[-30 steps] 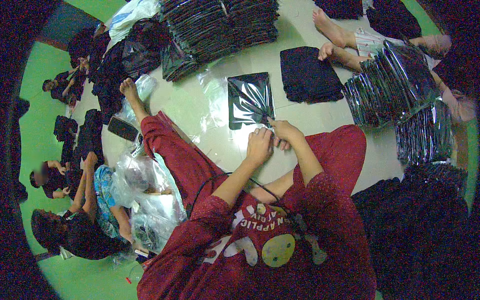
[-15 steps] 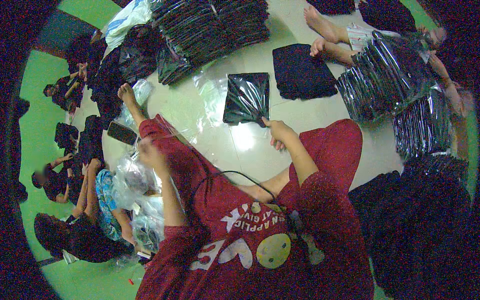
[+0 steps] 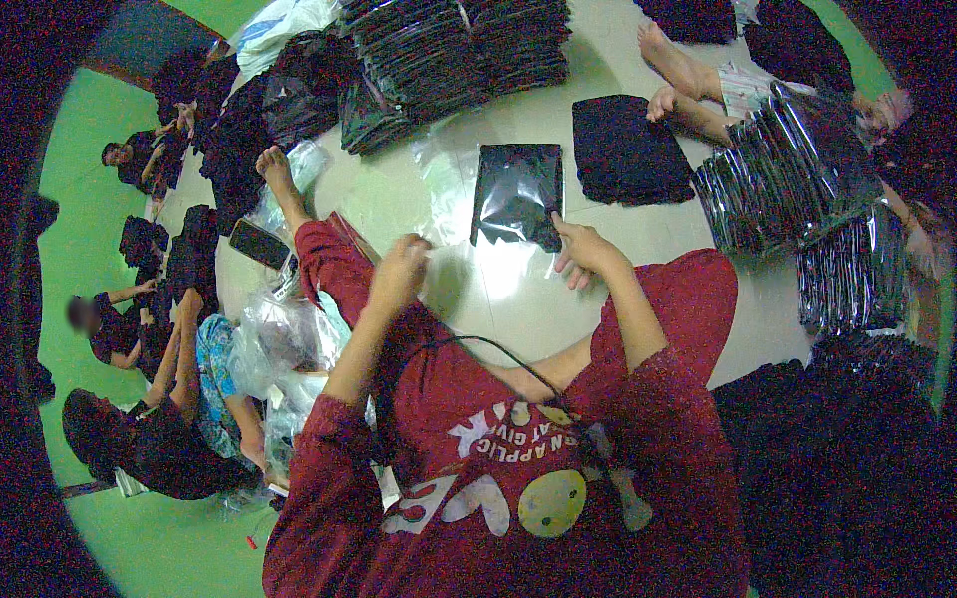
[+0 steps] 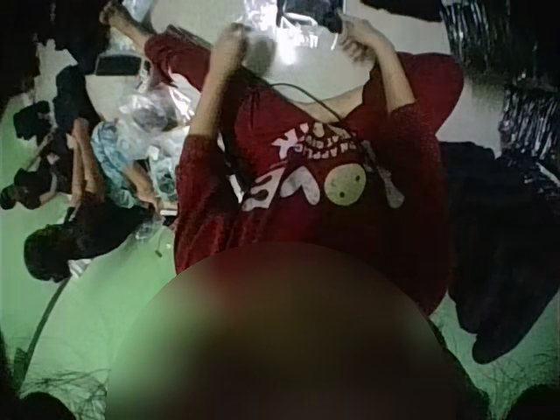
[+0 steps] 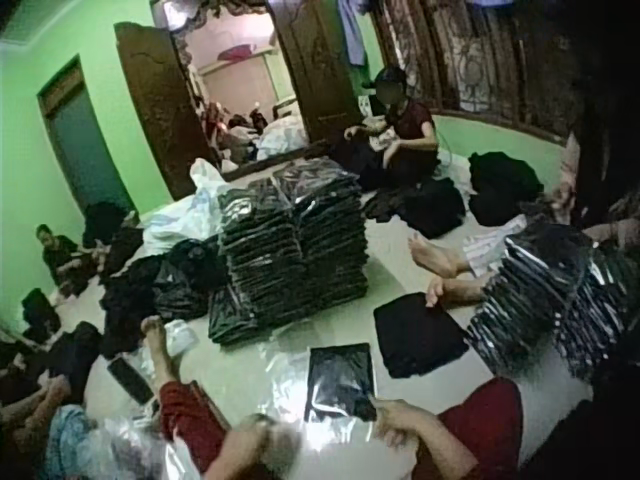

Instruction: The person sits on the floor and repeatedly folds black garments, places them into clear plastic bags, and stacks the packaged items. The person handles the garments and bags by hand, working in a repetitive cycle.

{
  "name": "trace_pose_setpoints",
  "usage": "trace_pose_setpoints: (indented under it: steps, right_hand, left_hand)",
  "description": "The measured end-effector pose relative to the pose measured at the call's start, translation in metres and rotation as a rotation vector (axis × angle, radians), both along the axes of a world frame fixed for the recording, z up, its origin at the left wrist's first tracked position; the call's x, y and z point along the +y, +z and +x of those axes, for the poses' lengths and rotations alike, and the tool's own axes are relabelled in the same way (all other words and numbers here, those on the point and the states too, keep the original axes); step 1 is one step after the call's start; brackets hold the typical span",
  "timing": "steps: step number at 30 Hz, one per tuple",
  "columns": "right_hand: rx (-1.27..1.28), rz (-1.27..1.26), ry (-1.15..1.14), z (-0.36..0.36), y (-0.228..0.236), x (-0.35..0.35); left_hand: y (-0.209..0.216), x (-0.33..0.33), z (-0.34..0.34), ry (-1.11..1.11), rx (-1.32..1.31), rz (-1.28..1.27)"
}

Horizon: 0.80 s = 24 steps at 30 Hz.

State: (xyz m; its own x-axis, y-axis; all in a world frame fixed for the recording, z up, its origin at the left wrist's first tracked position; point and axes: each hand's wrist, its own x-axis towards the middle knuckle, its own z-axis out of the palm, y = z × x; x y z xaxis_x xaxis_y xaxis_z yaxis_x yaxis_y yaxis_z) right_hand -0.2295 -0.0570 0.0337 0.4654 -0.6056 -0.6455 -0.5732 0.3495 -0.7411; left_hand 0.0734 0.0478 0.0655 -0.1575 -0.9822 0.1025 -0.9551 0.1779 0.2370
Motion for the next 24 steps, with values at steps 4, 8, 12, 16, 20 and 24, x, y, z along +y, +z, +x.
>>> trace_pose_setpoints:
  steps: [4, 8, 12, 16, 20, 24]
  right_hand:
    - [0.033, 0.058, -0.074, -0.018, 0.008, -0.004]
    - [0.045, 0.082, -0.092, -0.029, 0.005, 0.002]
    - [0.028, 0.01, -0.051, -0.022, 0.008, 0.0]
    - [-0.037, -0.143, -0.087, -0.018, 0.035, -0.001]
    - [-0.132, -0.325, -0.102, -0.029, 0.082, 0.004]
    - [-0.209, -0.377, -0.129, -0.041, 0.13, 0.014]
  left_hand:
    - [-0.045, -0.028, -0.024, -0.486, -0.269, -0.042]
    - [-0.062, -0.037, -0.023, -0.543, -0.189, -0.108]
    - [-0.055, -0.04, -0.019, -0.558, -0.145, -0.198]
    - [-0.026, -0.042, -0.036, -0.393, 0.217, -0.328]
    - [0.022, -0.043, -0.069, -0.156, 0.729, -0.533]
    - [0.074, -0.025, -0.092, 0.084, 1.08, -0.521]
